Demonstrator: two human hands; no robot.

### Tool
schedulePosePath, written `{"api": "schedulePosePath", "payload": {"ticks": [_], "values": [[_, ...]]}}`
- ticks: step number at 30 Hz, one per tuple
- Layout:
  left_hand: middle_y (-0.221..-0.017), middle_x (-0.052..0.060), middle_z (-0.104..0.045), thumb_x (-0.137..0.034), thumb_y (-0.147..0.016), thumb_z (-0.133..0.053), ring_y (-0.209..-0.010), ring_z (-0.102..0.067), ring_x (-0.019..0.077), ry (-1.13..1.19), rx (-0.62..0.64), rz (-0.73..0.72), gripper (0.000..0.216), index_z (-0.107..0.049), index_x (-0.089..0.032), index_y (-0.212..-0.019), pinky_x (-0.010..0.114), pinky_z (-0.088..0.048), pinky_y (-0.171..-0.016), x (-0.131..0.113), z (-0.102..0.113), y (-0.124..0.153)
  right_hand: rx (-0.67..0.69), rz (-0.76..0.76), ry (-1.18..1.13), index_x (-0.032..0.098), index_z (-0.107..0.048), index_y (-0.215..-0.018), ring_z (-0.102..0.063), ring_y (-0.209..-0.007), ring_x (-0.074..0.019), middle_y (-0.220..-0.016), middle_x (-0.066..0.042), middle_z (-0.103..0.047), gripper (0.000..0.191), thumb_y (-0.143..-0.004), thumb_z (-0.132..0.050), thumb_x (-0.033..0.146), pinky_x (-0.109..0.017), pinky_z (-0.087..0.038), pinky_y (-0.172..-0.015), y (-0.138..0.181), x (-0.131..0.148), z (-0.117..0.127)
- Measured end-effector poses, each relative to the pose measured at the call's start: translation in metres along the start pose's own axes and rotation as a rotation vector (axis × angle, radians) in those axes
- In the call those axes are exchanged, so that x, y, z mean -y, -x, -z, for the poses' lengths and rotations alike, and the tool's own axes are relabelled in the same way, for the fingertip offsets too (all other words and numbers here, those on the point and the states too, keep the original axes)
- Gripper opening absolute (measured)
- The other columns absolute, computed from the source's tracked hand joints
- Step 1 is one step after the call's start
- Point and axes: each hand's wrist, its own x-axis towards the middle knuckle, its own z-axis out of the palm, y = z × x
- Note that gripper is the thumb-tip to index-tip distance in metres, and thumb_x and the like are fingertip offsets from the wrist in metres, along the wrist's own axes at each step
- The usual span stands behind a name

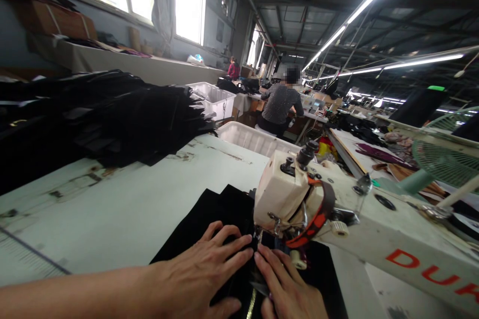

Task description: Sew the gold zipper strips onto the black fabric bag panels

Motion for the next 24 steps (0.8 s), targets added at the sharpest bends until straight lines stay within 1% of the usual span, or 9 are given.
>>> {"api": "schedulePosePath", "payload": {"ticks": [3, 5, 8, 11, 14, 17, 19, 21, 24], "values": [[-0.151, 0.01, -0.041, -0.027, -0.081, -0.067, -0.139, -0.034, 0.0384, 0.012, -0.029, -0.02, 0.071, -0.04, -0.022, -0.147, 0.065, -0.027, -0.111, 0.0, 0.001, 0.0, -0.002, -0.004, -0.012, 0.016, -0.056, -0.129, -0.068, -0.105, -0.0207, -0.132, -0.003, -0.06, 0.07, -0.06, -0.045, 0.014, -0.018, -0.06, -0.062, 0.001, 0.0, 0.0], [-0.151, 0.011, -0.042, -0.029, -0.082, -0.066, -0.139, -0.035, 0.0386, 0.011, -0.02, -0.007, 0.069, -0.041, -0.021, -0.147, 0.064, -0.029, -0.111, -0.002, 0.002, 0.0, -0.004, -0.016, -0.023, 0.016, -0.056, -0.129, -0.068, -0.105, -0.0204, -0.132, -0.002, -0.06, 0.069, -0.061, -0.045, 0.014, -0.019, -0.06, -0.064, 0.001, 0.0, 0.001], [-0.15, 0.013, -0.043, -0.03, -0.084, -0.064, -0.138, -0.036, 0.0392, 0.008, -0.003, 0.045, 0.062, -0.047, -0.019, -0.143, 0.063, -0.032, -0.109, -0.007, 0.004, -0.001, -0.005, -0.048, -0.07, 0.018, -0.056, -0.13, -0.067, -0.109, -0.0199, -0.134, 0.0, -0.059, 0.065, -0.066, -0.045, 0.013, -0.021, -0.06, -0.071, 0.001, 0.0, 0.003], [-0.144, 0.015, -0.05, -0.032, -0.082, -0.067, -0.135, -0.039, 0.0399, 0.035, -0.028, 0.06, 0.056, -0.056, -0.015, -0.134, 0.061, -0.036, -0.108, -0.013, 0.006, -0.001, -0.028, -0.061, -0.144, 0.02, -0.056, -0.13, -0.064, -0.114, -0.0192, -0.136, 0.002, -0.059, 0.062, -0.069, -0.045, 0.011, -0.022, -0.059, -0.079, 0.002, 0.0, 0.007], [-0.137, 0.015, -0.057, -0.031, -0.078, -0.072, -0.129, -0.047, 0.0367, 0.027, -0.04, 0.04, 0.057, -0.059, -0.015, -0.131, 0.054, -0.038, -0.109, -0.02, 0.011, 0.0, -0.046, -0.074, -0.201, 0.022, -0.059, -0.126, -0.065, -0.111, -0.0185, -0.127, 0.002, -0.066, 0.061, -0.067, -0.046, 0.01, -0.021, -0.059, -0.076, 0.002, 0.002, 0.01], [-0.134, 0.016, -0.058, -0.032, -0.079, -0.072, -0.127, -0.05, 0.034, -0.028, 0.015, 0.037, 0.06, -0.056, -0.013, -0.135, 0.05, -0.037, -0.111, -0.028, 0.022, 0.002, -0.062, -0.096, -0.249, 0.023, -0.063, -0.118, -0.068, -0.104, -0.0181, -0.115, 0.002, -0.071, 0.059, -0.063, -0.047, 0.01, -0.02, -0.06, -0.069, -0.001, 0.004, 0.015], [-0.136, 0.016, -0.057, -0.034, -0.083, -0.069, -0.13, -0.048, 0.0331, -0.063, 0.056, 0.046, 0.059, -0.055, -0.012, -0.136, 0.048, -0.036, -0.112, -0.033, 0.027, 0.003, -0.091, -0.089, -0.264, 0.024, -0.065, -0.116, -0.068, -0.103, -0.0189, -0.114, 0.001, -0.071, 0.058, -0.062, -0.047, 0.009, -0.021, -0.06, -0.07, -0.002, 0.005, 0.02], [-0.139, 0.018, -0.054, -0.04, -0.086, -0.066, -0.132, -0.046, 0.0331, -0.092, 0.095, 0.078, 0.059, -0.054, -0.01, -0.136, 0.046, -0.036, -0.112, -0.037, 0.025, 0.003, -0.119, -0.072, -0.274, 0.023, -0.066, -0.116, -0.068, -0.105, -0.02, -0.116, 0.001, -0.071, 0.059, -0.062, -0.047, 0.009, -0.022, -0.06, -0.07, -0.003, 0.004, 0.027], [-0.14, 0.023, -0.051, -0.051, -0.083, -0.067, -0.133, -0.044, 0.0377, -0.106, 0.08, 0.151, 0.07, -0.054, -0.004, -0.134, 0.048, -0.037, -0.111, -0.041, 0.005, 0.001, -0.076, -0.068, -0.364, 0.025, -0.065, -0.118, -0.067, -0.107, -0.0181, -0.119, 0.003, -0.07, 0.062, -0.062, -0.047, 0.006, -0.022, -0.06, -0.075, -0.005, -0.001, 0.039]]}}
